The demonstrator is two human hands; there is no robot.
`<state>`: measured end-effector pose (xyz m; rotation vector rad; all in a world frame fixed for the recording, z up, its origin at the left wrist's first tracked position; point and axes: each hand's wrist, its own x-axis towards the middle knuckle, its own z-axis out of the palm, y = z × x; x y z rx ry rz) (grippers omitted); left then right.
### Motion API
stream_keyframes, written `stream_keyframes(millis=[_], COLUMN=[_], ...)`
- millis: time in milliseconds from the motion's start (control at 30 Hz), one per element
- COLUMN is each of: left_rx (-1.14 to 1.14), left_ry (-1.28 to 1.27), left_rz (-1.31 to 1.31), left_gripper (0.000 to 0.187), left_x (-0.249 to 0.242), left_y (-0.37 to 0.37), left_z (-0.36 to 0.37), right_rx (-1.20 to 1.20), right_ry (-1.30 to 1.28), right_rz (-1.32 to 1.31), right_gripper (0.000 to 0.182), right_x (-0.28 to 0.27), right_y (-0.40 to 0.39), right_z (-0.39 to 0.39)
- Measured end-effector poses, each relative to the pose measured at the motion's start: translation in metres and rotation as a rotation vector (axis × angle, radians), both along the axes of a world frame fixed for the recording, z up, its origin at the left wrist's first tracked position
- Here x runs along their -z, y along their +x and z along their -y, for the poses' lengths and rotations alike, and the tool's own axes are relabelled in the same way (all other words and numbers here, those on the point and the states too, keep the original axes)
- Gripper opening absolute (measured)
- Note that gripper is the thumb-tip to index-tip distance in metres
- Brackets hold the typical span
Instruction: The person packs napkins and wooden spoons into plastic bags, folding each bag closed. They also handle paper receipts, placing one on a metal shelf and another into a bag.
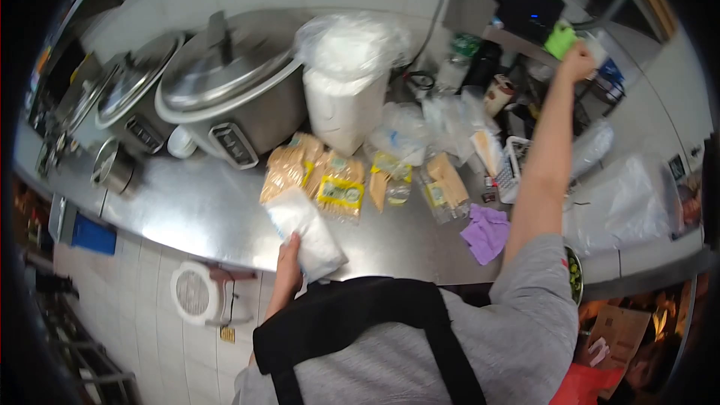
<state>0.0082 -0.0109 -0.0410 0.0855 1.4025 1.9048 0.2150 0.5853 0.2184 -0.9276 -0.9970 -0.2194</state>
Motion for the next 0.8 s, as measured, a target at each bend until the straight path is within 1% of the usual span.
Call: stream_keyframes(millis=[33,67,100,133,167,200,233,267,300,367,400,433,467,500,533,567,600,667,700,767,800], left_rx=[0.007,0.000,-0.007,-0.019,-0.027,-0.062,0.011,0.090,0.071,0.089,0.085,0.082,0.090,0.098,0.095,0.106,0.116,0.137,0.162,0.097,0.041], left_ry=[0.012,-0.033,-0.077,-0.112,-0.146,-0.158,-0.121,-0.083,-0.094,-0.095,-0.108,-0.115,-0.123,-0.130,-0.135,-0.132,-0.130,-0.129,-0.122,-0.120,-0.127], left_rz=[0.001,-0.006,-0.009,-0.027,-0.044,-0.030,-0.061,-0.096,-0.089,-0.154,-0.182,-0.181,-0.183,-0.183,-0.182,-0.185,-0.189,-0.188,-0.182,-0.159,-0.154], left_gripper=[0.052,0.051,0.049,0.051,0.052,0.052,0.050,0.049,0.049,0.049,0.050,0.050,0.051,0.052,0.052,0.053,0.054,0.055,0.057,0.058,0.058], left_x=[0.007,0.008,0.008,-0.003,-0.014,-0.012,-0.008,-0.005,-0.006,-0.008,-0.011,-0.014,-0.016,-0.017,-0.019,-0.021,-0.023,-0.023,-0.024,-0.029,-0.033], left_y=[-0.005,-0.008,-0.010,-0.008,-0.007,-0.011,-0.015,-0.018,-0.020,-0.021,-0.021,-0.021,-0.021,-0.020,-0.019,-0.018,-0.017,-0.019,-0.020,-0.016,-0.013], left_z=[0.001,0.002,0.001,-0.001,0.000,0.001,0.003,0.005,0.006,0.006,0.006,0.007,0.007,0.008,0.008,0.009,0.011,0.018,0.022,0.027,0.030], right_rx=[0.148,0.191,0.154,-0.114,-0.493,-0.515,-0.532,-0.715,-0.891,-1.133,-1.197,-1.339,-1.444,-1.710,-1.763,-1.841,-1.930,-2.051,-2.066,-1.891,-1.868], right_ry=[-0.043,-0.025,-0.117,-0.192,-0.078,-0.078,-0.076,-0.061,-0.046,-0.160,-0.205,-0.372,-0.465,-0.589,-0.769,-0.783,-0.846,-0.805,-0.801,-0.673,-0.674], right_rz=[0.135,0.182,0.207,0.131,-0.145,-0.140,-0.138,-0.124,-0.114,0.045,0.167,0.195,0.311,0.263,0.291,0.457,0.472,0.553,0.558,0.640,0.669], right_gripper=[0.028,0.030,0.025,0.019,0.014,0.013,0.012,0.012,0.013,0.016,0.018,0.021,0.030,0.044,0.051,0.051,0.054,0.053,0.053,0.051,0.049], right_x=[-0.003,0.003,0.004,0.010,0.023,0.026,0.027,0.038,0.051,0.076,0.093,0.100,0.137,0.135,0.157,0.156,0.161,0.190,0.194,0.200,0.201], right_y=[0.008,0.026,0.039,0.057,0.068,0.058,0.048,0.037,0.027,-0.015,-0.037,-0.063,-0.079,-0.102,-0.120,-0.133,-0.145,-0.164,-0.169,-0.176,-0.179], right_z=[0.005,-0.020,-0.008,-0.020,-0.044,-0.016,0.024,0.046,0.066,0.154,0.194,0.248,0.264,0.327,0.360,0.401,0.434,0.467,0.477,0.492,0.495])
